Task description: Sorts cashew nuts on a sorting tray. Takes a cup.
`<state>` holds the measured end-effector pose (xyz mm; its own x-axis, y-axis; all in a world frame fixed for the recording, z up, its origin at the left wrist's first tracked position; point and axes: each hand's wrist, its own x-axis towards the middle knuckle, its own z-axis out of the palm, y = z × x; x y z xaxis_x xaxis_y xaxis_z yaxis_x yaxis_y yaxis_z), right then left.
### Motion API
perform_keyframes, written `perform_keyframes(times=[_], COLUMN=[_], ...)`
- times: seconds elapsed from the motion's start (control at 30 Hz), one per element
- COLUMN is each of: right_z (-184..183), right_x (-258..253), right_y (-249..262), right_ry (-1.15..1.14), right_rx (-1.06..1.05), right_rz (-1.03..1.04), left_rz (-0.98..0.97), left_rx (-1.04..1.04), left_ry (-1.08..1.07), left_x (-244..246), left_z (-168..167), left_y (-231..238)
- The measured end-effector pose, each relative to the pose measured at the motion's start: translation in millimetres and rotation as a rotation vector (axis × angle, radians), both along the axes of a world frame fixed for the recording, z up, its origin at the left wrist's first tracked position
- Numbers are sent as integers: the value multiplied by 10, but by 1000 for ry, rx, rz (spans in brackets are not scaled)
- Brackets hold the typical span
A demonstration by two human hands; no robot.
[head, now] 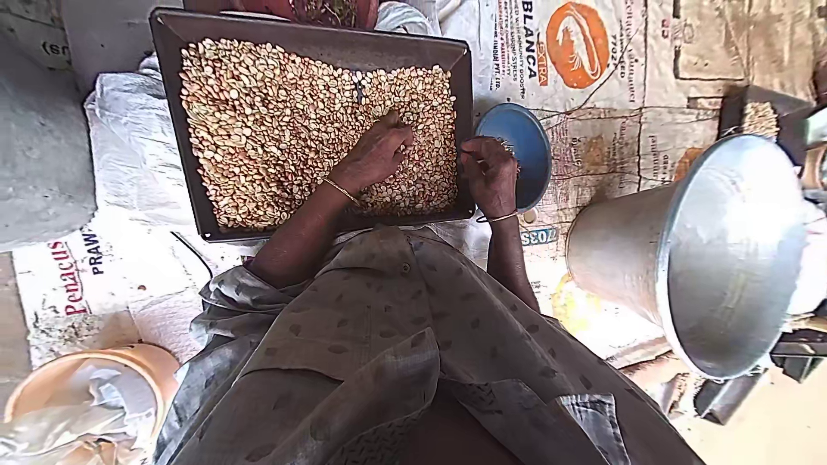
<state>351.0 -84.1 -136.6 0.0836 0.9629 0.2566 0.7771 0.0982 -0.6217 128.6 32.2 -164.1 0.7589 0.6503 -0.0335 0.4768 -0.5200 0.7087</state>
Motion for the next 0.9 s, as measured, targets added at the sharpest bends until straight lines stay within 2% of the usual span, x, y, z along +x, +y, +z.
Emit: perform_keyframes(times=[0.13,0.2,0.3,0.37,0.43,0.57,0.63,0.7,0.8,0.9], right_z=[-158,-241,-234,-200,-203,-308,-485,-486,-442,-390], right_x=[-345,-390,-361,-407,-542,-1034,-1231,-1291,-1129,-873], right_y=[-15,17,112,184,263,365,454,562,721,923], right_ry=[-53,-92,16,57,71,85,-32,-221,-490,-681], right_rx=[-71,-112,-75,-5,40,-53,-103,-150,-141,-140], right_rz=[258,313,250,198,255,720,956,1058,963,710], left_rz=[-165,-167,25,189,373,614,680,725,755,745], left_rx=[-103,-198,-338,-349,-348,-329,-269,-224,-226,-246], left_ry=[-151,-222,-370,-495,-657,-997,-1066,-1096,-1133,-1139], left_x=[-38,-53,-215,-421,-658,-1103,-1310,-1486,-1635,-1657], left_z=[20,27,124,159,185,227,204,158,95,90], left_y=[12,40,135,259,371,449,425,378,309,278])
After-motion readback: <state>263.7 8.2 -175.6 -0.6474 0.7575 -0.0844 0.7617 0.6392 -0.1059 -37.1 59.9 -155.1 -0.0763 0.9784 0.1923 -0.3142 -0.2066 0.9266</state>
